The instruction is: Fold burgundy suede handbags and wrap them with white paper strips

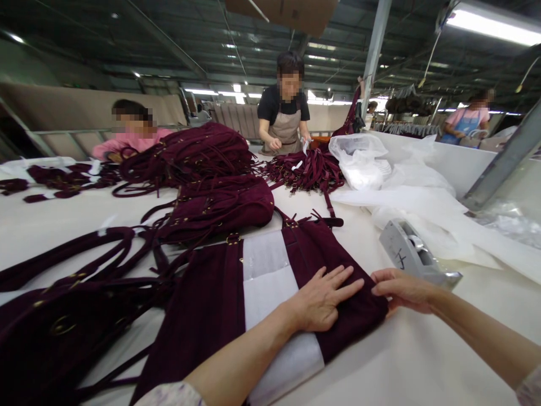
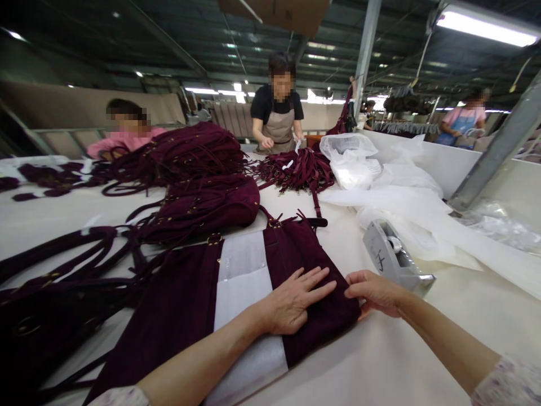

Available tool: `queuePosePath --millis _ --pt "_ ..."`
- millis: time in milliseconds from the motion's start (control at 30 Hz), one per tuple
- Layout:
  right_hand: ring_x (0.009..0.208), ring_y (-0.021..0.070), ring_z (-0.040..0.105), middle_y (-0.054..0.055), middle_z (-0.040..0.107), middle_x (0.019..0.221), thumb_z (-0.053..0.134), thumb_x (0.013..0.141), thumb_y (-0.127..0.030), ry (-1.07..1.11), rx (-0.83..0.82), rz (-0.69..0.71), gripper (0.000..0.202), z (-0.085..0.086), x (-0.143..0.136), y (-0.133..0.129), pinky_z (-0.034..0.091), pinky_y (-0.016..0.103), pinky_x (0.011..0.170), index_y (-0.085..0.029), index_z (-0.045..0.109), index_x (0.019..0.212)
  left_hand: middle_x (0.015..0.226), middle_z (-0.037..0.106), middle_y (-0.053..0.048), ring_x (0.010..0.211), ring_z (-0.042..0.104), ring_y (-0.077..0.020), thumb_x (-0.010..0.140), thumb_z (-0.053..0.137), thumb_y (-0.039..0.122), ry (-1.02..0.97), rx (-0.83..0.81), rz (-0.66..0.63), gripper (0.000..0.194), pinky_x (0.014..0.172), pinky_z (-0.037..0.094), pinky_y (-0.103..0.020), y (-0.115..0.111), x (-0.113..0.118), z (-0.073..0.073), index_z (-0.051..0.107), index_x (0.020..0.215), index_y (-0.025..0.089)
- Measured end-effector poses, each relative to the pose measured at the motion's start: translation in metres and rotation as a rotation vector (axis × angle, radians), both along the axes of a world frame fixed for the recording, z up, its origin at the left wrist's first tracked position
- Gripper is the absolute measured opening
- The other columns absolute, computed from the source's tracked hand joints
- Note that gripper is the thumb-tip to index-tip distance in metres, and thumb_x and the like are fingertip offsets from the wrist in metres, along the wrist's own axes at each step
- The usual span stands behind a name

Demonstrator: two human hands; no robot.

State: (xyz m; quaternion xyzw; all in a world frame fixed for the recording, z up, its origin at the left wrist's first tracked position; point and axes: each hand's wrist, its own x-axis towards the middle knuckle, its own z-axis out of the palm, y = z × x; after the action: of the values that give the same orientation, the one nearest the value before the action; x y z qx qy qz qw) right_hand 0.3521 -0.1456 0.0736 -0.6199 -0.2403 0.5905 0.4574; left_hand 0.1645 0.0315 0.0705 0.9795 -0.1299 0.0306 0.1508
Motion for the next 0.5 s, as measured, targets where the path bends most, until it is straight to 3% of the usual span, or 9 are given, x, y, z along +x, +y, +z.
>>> queuePosePath --millis 133,267,367,500 --pt "0.064 0.0132 0.059 -0.002 0.060 0.073 0.073 0.068 -0.019 0.074 0.042 -0.049 0.025 -0.015 0.002 -0.009 0.052 0.030 0.065 -0.018 0.054 0.085 0.154 0.023 -0.012 0.141 0.023 -0.0260 0.073 0.046 0.012 -0.122 -0.063 0.028 0.079 0.113 0.025 -0.051 0.003 -0.004 -0.002 0.023 0.147 0.021" --pt "0.064 0.0132 0.060 -0.001 0.062 0.081 0.073 0.068 -0.020 0.071 0.049 -0.036 0.037 -0.020 0.001 -0.011 0.052 0.028 0.062 -0.021 0.055 0.100 0.140 0.046 -0.012 0.130 0.040 -0.0243 0.083 0.046 0.022 -0.177 -0.038 -0.080 0.054 0.114 0.025 -0.043 0.000 -0.009 0.001 0.043 0.136 0.017" --pt "0.073 0.0162 0.064 0.002 0.066 0.091 0.072 0.073 -0.025 0.055 0.017 0.027 0.047 -0.015 0.000 -0.011 0.054 0.029 0.067 -0.025 0.052 0.115 0.142 0.045 -0.008 0.132 0.039 -0.0228 0.089 0.039 0.026 -0.146 0.007 -0.122 0.049 0.113 0.027 -0.038 -0.005 -0.010 0.003 0.044 0.138 0.021" --pt "0.100 0.0258 0.064 0.008 0.067 0.112 0.066 0.079 -0.049 -0.075 -0.074 0.070 0.060 -0.005 -0.004 -0.012 0.055 0.035 0.080 -0.029 0.046 0.132 0.149 0.036 -0.002 0.137 0.033 -0.0207 0.092 0.033 0.028 -0.110 0.075 -0.088 0.051 0.111 0.030 -0.041 -0.008 -0.011 -0.002 0.038 0.142 0.027"
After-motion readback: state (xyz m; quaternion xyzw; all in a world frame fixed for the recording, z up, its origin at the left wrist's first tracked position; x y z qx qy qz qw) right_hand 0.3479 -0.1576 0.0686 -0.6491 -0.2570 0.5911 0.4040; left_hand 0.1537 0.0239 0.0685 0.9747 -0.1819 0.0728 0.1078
